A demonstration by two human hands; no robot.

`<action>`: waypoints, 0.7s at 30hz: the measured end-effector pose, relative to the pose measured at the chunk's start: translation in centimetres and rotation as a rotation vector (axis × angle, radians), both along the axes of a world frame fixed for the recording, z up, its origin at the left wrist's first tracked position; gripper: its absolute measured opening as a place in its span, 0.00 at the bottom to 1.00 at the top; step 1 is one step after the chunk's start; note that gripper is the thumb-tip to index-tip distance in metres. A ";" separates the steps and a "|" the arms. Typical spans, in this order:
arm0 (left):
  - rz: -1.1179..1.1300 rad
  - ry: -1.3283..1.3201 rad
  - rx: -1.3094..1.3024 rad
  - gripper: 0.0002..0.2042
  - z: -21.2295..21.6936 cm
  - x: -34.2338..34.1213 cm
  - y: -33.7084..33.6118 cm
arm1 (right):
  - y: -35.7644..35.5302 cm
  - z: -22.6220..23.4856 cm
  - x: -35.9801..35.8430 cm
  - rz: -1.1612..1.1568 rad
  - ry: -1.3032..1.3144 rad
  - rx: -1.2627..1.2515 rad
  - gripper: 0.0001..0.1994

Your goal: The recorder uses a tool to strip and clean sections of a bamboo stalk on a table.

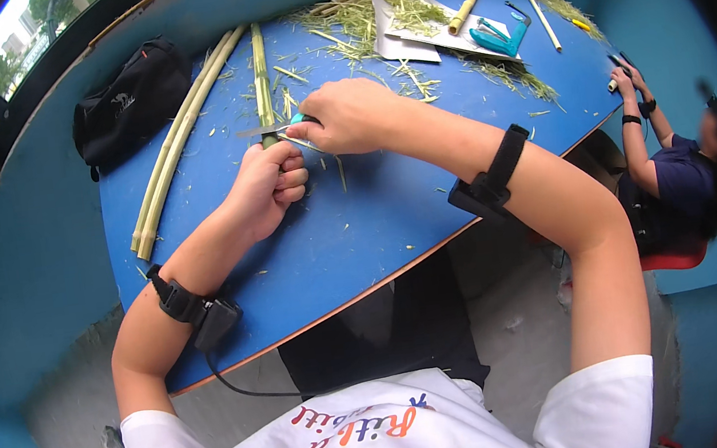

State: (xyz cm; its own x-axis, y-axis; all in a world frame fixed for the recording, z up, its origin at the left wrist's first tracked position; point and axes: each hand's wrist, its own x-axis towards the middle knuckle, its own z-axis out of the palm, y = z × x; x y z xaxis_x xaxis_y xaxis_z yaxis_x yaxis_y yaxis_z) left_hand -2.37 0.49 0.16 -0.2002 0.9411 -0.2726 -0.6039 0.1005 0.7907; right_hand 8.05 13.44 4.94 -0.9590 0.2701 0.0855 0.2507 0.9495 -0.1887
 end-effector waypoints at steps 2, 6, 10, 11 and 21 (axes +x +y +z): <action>0.011 0.003 -0.023 0.06 0.1 0.1 0.0 | 0.6 -0.1 -0.3 0.028 0.027 0.051 0.21; -0.037 0.145 -0.063 0.08 0.7 1.5 -0.3 | 4.7 -0.7 -2.9 -0.062 0.079 0.064 0.23; 0.005 0.119 -0.067 0.08 0.4 1.0 -0.3 | 5.3 -2.0 -4.9 -0.061 0.144 0.026 0.25; 0.006 0.118 -0.046 0.08 0.4 0.8 -0.1 | 5.3 -2.0 -5.2 -0.080 0.164 0.001 0.25; 0.058 0.115 -0.016 0.08 1.0 1.6 -0.6 | 7.2 0.6 -2.9 -0.130 -0.151 -1.324 0.24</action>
